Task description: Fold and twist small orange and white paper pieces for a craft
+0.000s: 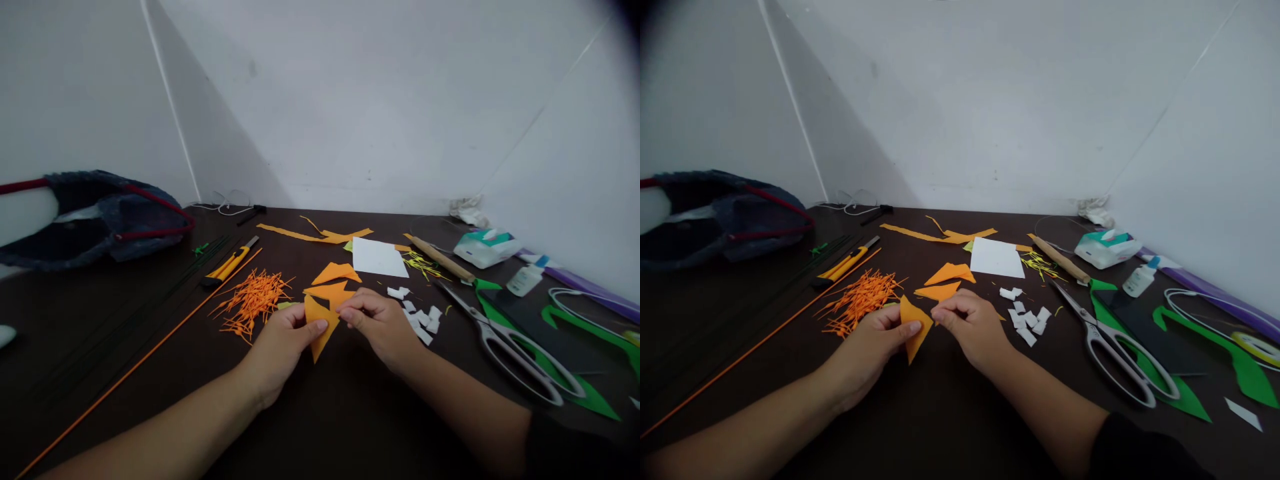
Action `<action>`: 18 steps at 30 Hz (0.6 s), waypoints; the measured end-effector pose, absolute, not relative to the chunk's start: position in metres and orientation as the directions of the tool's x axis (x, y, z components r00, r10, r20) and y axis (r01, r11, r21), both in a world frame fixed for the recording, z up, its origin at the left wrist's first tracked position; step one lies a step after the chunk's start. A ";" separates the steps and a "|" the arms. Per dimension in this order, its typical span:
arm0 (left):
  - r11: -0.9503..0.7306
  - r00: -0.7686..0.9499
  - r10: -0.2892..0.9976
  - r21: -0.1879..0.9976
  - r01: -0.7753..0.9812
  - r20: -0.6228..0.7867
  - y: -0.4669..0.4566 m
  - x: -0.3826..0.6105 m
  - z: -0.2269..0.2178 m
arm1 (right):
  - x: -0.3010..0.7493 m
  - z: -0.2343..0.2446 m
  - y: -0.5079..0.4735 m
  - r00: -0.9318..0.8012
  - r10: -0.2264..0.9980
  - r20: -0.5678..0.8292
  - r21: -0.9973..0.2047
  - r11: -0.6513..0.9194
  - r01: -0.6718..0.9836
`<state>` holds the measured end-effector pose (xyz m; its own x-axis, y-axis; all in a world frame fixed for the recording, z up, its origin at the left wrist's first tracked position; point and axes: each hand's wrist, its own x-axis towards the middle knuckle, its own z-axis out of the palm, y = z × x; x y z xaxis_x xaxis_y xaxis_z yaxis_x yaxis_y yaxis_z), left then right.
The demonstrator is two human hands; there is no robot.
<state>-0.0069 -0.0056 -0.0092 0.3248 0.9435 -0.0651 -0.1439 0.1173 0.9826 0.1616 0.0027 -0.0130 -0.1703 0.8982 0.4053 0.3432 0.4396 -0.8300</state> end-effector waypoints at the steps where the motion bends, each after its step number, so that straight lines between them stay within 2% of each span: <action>1: 0.127 0.326 0.943 0.977 -0.171 -0.066 -0.005 -0.007 -0.010 | 0.162 -0.013 0.003 -0.167 0.901 0.401 -0.834 0.435 0.341; 7: 0.141 0.274 0.958 0.966 -0.216 -0.079 -0.005 -0.008 -0.012 | 0.157 -0.008 -0.003 -0.225 0.853 0.472 -0.782 0.522 0.341; 10: 0.092 0.243 0.969 0.983 -0.157 -0.052 -0.006 -0.008 -0.011 | 0.155 -0.007 -0.006 -0.203 0.824 0.529 -0.739 0.565 0.366; 14: -0.021 0.196 0.980 1.000 -0.013 0.023 -0.009 -0.007 -0.008 | 0.153 -0.010 -0.010 -0.116 0.850 0.514 -0.772 0.517 0.370; 18: -0.106 0.214 0.972 0.993 0.051 0.093 -0.012 -0.006 -0.005 | 0.149 -0.009 -0.012 -0.125 0.843 0.524 -0.748 0.525 0.406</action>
<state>-0.0062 -0.0123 -0.0049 0.2140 0.9724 0.0925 0.0514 -0.1058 0.9931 0.1488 -0.0116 -0.0085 -0.1245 0.8426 0.5239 0.4063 0.5250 -0.7479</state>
